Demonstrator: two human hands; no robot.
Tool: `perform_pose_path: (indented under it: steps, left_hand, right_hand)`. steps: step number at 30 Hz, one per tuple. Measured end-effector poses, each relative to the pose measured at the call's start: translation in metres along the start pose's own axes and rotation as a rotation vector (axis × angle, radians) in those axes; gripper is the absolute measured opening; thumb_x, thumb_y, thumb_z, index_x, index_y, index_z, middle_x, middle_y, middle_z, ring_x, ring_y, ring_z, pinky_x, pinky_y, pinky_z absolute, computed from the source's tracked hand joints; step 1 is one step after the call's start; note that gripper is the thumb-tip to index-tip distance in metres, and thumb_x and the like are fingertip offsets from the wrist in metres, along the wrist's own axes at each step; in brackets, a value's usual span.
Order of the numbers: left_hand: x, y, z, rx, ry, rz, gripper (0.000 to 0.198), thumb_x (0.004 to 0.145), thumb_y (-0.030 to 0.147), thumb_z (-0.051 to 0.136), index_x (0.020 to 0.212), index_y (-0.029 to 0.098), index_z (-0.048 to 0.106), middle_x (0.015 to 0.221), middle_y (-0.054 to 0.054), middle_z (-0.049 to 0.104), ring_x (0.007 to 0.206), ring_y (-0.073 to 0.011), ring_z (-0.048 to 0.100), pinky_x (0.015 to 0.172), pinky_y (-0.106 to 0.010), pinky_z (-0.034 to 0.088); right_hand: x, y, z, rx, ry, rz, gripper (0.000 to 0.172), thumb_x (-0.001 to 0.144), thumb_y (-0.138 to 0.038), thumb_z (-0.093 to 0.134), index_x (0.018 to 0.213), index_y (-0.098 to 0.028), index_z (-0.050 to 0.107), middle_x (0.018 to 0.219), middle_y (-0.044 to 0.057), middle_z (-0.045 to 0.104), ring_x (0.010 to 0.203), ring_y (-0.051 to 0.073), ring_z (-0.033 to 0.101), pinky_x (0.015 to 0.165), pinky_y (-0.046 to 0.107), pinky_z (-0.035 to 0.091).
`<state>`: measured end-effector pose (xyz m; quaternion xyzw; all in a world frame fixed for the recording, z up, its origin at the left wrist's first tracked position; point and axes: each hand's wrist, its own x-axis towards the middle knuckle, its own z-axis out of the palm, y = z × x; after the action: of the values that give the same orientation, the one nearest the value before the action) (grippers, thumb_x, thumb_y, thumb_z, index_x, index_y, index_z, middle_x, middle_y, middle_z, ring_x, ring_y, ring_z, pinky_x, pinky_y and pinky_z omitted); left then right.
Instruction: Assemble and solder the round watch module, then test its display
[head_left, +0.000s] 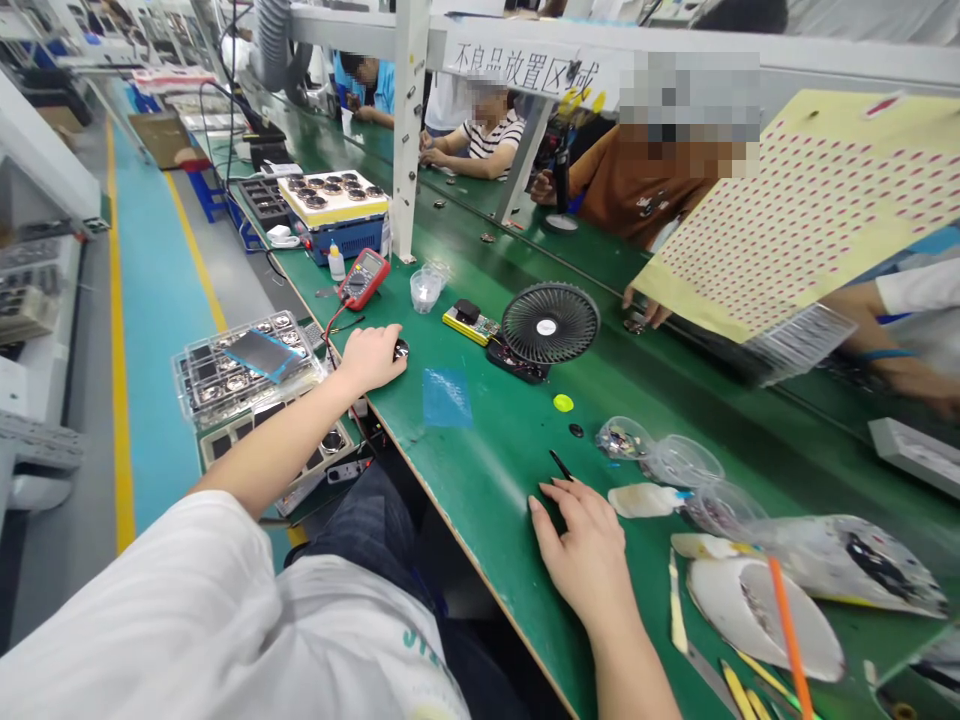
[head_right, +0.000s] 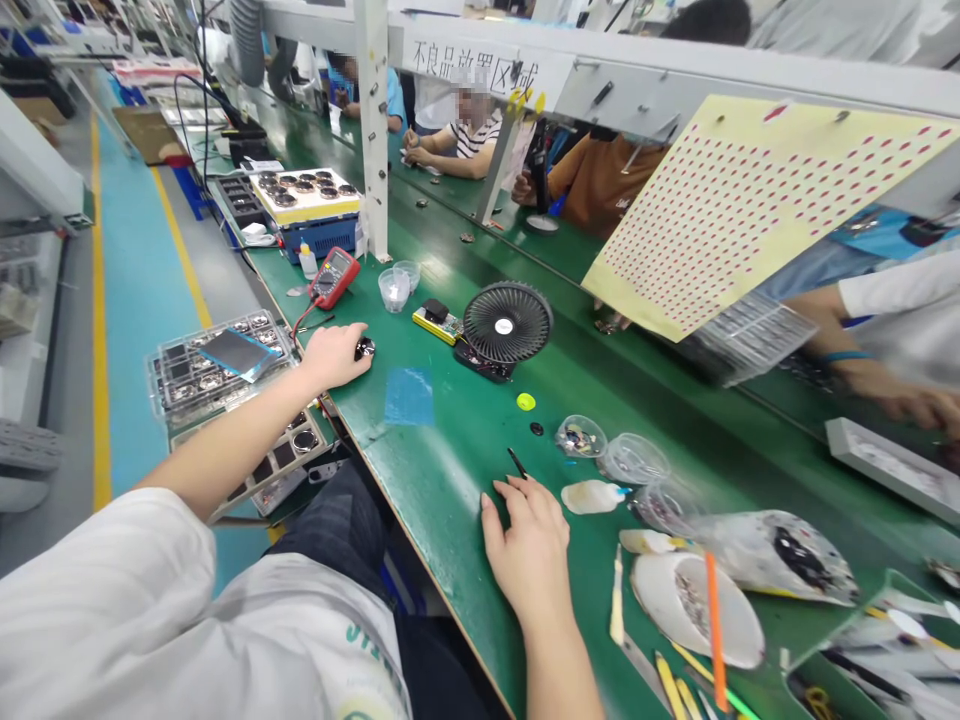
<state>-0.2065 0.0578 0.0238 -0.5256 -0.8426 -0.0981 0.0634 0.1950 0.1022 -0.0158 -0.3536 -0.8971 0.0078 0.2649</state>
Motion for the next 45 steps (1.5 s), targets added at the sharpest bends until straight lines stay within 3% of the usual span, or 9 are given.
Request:
perform_pose_path:
  steps: [6, 12, 17, 22, 27, 31, 34, 40, 45]
  left_hand:
    - [0.000, 0.002, -0.002, -0.041, 0.037, 0.033, 0.055, 0.089, 0.036, 0.055, 0.139, 0.014, 0.058, 0.118, -0.018, 0.076, 0.112, -0.0371, 0.070, 0.093, -0.046, 0.046]
    - [0.008, 0.022, -0.033, -0.166, 0.149, 0.101, 0.052, 0.091, 0.034, 0.053, 0.138, 0.010, 0.057, 0.116, -0.021, 0.076, 0.111, -0.0386, 0.070, 0.096, -0.050, 0.046]
    - [-0.047, 0.095, -0.051, -0.325, 0.202, 0.402, 0.043, 0.088, 0.039, 0.060, 0.128, 0.022, 0.064, 0.115, -0.013, 0.078, 0.105, -0.0309, 0.072, 0.095, -0.046, 0.051]
    - [-0.108, 0.161, -0.009, -0.653, 0.150, 0.802, 0.056, 0.085, 0.029, 0.066, 0.140, 0.028, 0.056, 0.119, -0.013, 0.077, 0.102, -0.0300, 0.073, 0.087, -0.048, 0.054]
    - [-0.105, 0.154, 0.010, -0.805, 0.023, 0.618, 0.057, 0.081, 0.046, 0.078, 0.132, 0.026, 0.060, 0.121, -0.016, 0.074, 0.110, -0.0351, 0.070, 0.095, -0.053, 0.053]
    - [-0.097, 0.151, 0.006, -0.982, -0.291, 0.358, 0.027, 0.086, 0.049, 0.074, 0.096, 0.025, 0.066, 0.089, -0.005, 0.073, 0.083, -0.0235, 0.068, 0.078, -0.039, 0.054]
    - [-0.098, 0.164, 0.010, -1.102, -0.419, 0.314, 0.020, 0.093, 0.045, 0.066, 0.087, 0.025, 0.064, 0.082, -0.002, 0.071, 0.077, -0.0197, 0.066, 0.071, -0.034, 0.052]
    - [-0.104, 0.173, 0.024, -1.142, -0.397, 0.331, 0.017, 0.097, 0.040, 0.058, 0.091, 0.026, 0.066, 0.088, -0.004, 0.073, 0.083, -0.0209, 0.067, 0.077, -0.035, 0.052]
    - [-0.111, 0.168, 0.031, -1.129, -0.344, 0.272, 0.014, 0.094, 0.036, 0.061, 0.097, 0.024, 0.067, 0.087, -0.004, 0.071, 0.081, -0.0199, 0.065, 0.076, -0.033, 0.051]
  right_hand:
    - [-0.001, 0.001, 0.000, -0.010, -0.011, 0.015, 0.038, 0.102, -0.048, 0.051, 0.104, -0.020, 0.077, 0.109, 0.014, 0.077, 0.112, 0.035, 0.069, 0.097, 0.051, 0.055]
    - [0.000, -0.003, -0.010, 0.020, 0.007, 0.071, 0.032, 0.101, -0.044, 0.054, 0.103, -0.021, 0.076, 0.107, 0.013, 0.078, 0.114, 0.036, 0.070, 0.095, 0.053, 0.057]
    - [0.001, -0.017, -0.025, 0.459, 0.008, 0.329, 0.036, 0.097, -0.052, 0.062, 0.116, -0.024, 0.073, 0.117, 0.014, 0.077, 0.110, 0.033, 0.073, 0.099, 0.053, 0.060]
    - [0.006, -0.044, -0.023, 1.200, -0.177, 0.594, 0.058, 0.087, -0.064, 0.073, 0.129, -0.024, 0.067, 0.116, 0.013, 0.076, 0.102, 0.028, 0.074, 0.095, 0.045, 0.062]
    - [0.010, -0.047, -0.016, 1.284, -0.199, 0.700, 0.054, 0.087, -0.070, 0.070, 0.108, -0.020, 0.073, 0.088, 0.006, 0.073, 0.076, 0.022, 0.069, 0.072, 0.037, 0.063]
    - [0.008, -0.043, -0.015, 1.170, -0.142, 0.619, 0.053, 0.088, -0.069, 0.069, 0.108, -0.021, 0.077, 0.105, 0.011, 0.075, 0.096, 0.028, 0.072, 0.085, 0.042, 0.064]
    - [0.008, -0.043, -0.017, 1.145, -0.131, 0.581, 0.052, 0.090, -0.069, 0.066, 0.110, -0.022, 0.078, 0.108, 0.012, 0.077, 0.097, 0.029, 0.073, 0.090, 0.044, 0.063]
    - [0.008, -0.045, -0.017, 1.161, -0.089, 0.584, 0.047, 0.093, -0.060, 0.066, 0.115, -0.020, 0.077, 0.101, 0.010, 0.080, 0.090, 0.027, 0.075, 0.084, 0.039, 0.065]
    - [0.002, -0.046, -0.012, 0.803, 0.069, 0.394, 0.029, 0.101, -0.036, 0.059, 0.119, -0.021, 0.076, 0.109, 0.011, 0.080, 0.096, 0.025, 0.077, 0.089, 0.037, 0.065]
